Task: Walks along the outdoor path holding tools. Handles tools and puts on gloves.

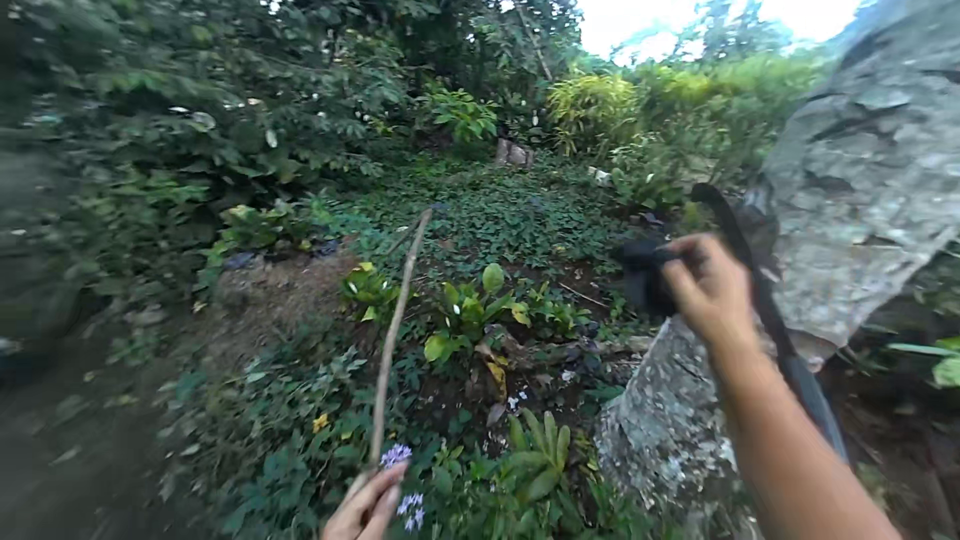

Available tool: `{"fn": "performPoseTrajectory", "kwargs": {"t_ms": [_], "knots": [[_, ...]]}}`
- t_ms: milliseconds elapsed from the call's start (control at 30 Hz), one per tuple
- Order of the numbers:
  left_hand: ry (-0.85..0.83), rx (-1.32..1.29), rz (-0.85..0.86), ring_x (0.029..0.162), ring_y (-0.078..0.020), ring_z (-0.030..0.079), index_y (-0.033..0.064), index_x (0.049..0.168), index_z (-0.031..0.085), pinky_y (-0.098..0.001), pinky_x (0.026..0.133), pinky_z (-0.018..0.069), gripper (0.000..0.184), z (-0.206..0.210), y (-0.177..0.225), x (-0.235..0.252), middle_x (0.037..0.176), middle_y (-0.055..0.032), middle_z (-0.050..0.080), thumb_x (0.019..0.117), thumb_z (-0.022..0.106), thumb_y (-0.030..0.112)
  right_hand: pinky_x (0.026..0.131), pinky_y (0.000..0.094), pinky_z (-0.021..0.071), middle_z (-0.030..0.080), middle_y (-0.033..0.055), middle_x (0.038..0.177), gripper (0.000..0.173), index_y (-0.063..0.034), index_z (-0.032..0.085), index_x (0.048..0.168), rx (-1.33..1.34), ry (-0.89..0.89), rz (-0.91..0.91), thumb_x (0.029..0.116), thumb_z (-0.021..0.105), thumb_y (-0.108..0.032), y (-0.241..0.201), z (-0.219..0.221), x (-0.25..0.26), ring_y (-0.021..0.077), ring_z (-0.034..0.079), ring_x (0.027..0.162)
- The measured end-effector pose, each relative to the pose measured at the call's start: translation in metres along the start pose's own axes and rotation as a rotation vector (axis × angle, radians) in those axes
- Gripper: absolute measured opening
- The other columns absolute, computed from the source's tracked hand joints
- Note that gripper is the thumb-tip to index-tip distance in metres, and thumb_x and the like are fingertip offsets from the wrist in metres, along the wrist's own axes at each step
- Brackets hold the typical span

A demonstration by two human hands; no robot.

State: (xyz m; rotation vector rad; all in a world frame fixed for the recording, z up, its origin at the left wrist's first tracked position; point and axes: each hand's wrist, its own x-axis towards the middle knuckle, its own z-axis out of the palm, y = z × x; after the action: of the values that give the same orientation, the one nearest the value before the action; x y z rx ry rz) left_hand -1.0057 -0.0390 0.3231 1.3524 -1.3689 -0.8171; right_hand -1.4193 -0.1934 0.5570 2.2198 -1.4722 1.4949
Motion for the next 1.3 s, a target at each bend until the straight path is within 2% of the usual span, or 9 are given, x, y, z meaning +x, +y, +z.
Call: {"fn": "performPoseTrajectory", "kwargs": {"t_ms": [133,333,567,733,867,967,1067,1200,1300], "knots": [[0.07,-0.134,-0.035,0.07,-0.002,0.057,0.0073,0.129,0.069,-0.0187,0.059,0.0478,0.036,0.047,0.017,0.018,0.108,-0.0025,0.068,0.0952,0.063,0.016,0.067,0.031,0.0617,0.072,0.0034,0.087,0.02,0.0033,0.064,0.108,0.592,-0.403,0.056,0.1,0.054,-0.013,-0.047,0.078,-0.063,0.0095,0.07,0.072],[0.137,-0.328,0.042,0.1,-0.0028,0.066,-0.0028,0.11,0.068,-0.0225,0.094,0.055,0.021,0.069,0.033,0.02,0.105,-0.0021,0.071,0.0899,0.066,0.002,0.063,0.0207,0.0548,0.069,-0.006,0.083,0.01,-0.0068,0.062,0.106,1.154,-0.552,0.24,0.1013,0.059,-0.015,-0.085,0.133,-0.121,0.0022,0.064,0.07],[0.008,-0.485,-0.011,0.095,-0.0059,0.068,0.0025,0.114,0.073,-0.0227,0.085,0.0576,0.032,0.059,0.04,0.011,0.11,-0.0027,0.072,0.1071,0.043,0.009,0.065,0.022,0.0565,0.068,-0.0007,0.079,0.014,-0.0066,0.064,0.1,1.363,-0.46,0.659,0.0994,0.05,-0.007,-0.075,0.148,-0.14,0.0043,0.065,0.067],[-0.013,-0.679,-0.239,0.056,-0.0016,0.059,0.0071,0.11,0.067,-0.0167,0.051,0.0505,0.059,0.064,0.049,-0.002,0.079,0.0024,0.07,0.1115,0.015,0.034,0.052,0.0202,0.0544,0.068,0.0036,0.076,0.019,-0.0042,0.062,0.102,1.439,-0.488,0.817,0.1013,0.043,-0.007,-0.079,0.145,-0.142,0.0061,0.064,0.06],[-0.078,-0.823,-0.213,0.05,0.0011,0.052,0.0128,0.106,0.07,-0.0147,0.047,0.0448,0.056,0.066,0.039,-0.009,0.073,0.0059,0.067,0.0939,0.058,0.066,0.047,0.0179,0.0507,0.067,0.0031,0.073,0.023,-0.0038,0.06,0.1,1.402,-0.468,0.964,0.1029,0.037,-0.004,-0.075,0.149,-0.148,0.0046,0.061,0.054],[-0.116,-0.714,-0.177,0.058,0.0014,0.057,0.0126,0.106,0.073,-0.0146,0.049,0.0454,0.035,0.062,0.038,-0.009,0.083,0.0061,0.071,0.0886,0.078,0.042,0.046,0.0173,0.049,0.065,0.0024,0.071,0.025,-0.0037,0.059,0.1,1.348,-0.482,1.061,0.1041,0.035,-0.003,-0.072,0.152,-0.158,0.0043,0.059,0.052],[-0.151,-0.532,-0.121,0.079,-0.0029,0.066,0.0069,0.105,0.069,-0.0218,0.072,0.0565,0.013,0.058,0.037,-0.007,0.089,0.0057,0.07,0.094,0.066,0.012,0.044,0.0165,0.0471,0.064,0.002,0.07,0.022,-0.0039,0.058,0.1,1.304,-0.566,1.086,0.1043,0.037,-0.004,-0.07,0.154,-0.172,0.0038,0.057,0.05],[-0.114,-0.447,-0.172,0.077,-0.0025,0.066,0.0066,0.098,0.068,-0.0223,0.075,0.0562,0.014,0.057,0.042,-0.004,0.083,0.0056,0.069,0.1002,0.054,0.004,0.043,0.0194,0.0473,0.065,0.0036,0.072,0.018,-0.003,0.059,0.1,1.208,-0.646,1.051,0.1026,0.041,-0.005,-0.067,0.155,-0.185,0.0062,0.057,0.051],[-0.057,-0.473,-0.215,0.079,-0.0049,0.066,0.006,0.099,0.068,-0.0244,0.077,0.0566,0.016,0.058,0.041,-0.005,0.085,0.0031,0.069,0.1035,0.052,0.007,0.074,0.0276,0.0595,0.07,0.0098,0.105,0.024,0.0018,0.058,0.124,0.703,-0.695,0.693,0.1048,0.05,-0.01,-0.06,0.155,-0.19,0.0129,0.071,0.087]]}}
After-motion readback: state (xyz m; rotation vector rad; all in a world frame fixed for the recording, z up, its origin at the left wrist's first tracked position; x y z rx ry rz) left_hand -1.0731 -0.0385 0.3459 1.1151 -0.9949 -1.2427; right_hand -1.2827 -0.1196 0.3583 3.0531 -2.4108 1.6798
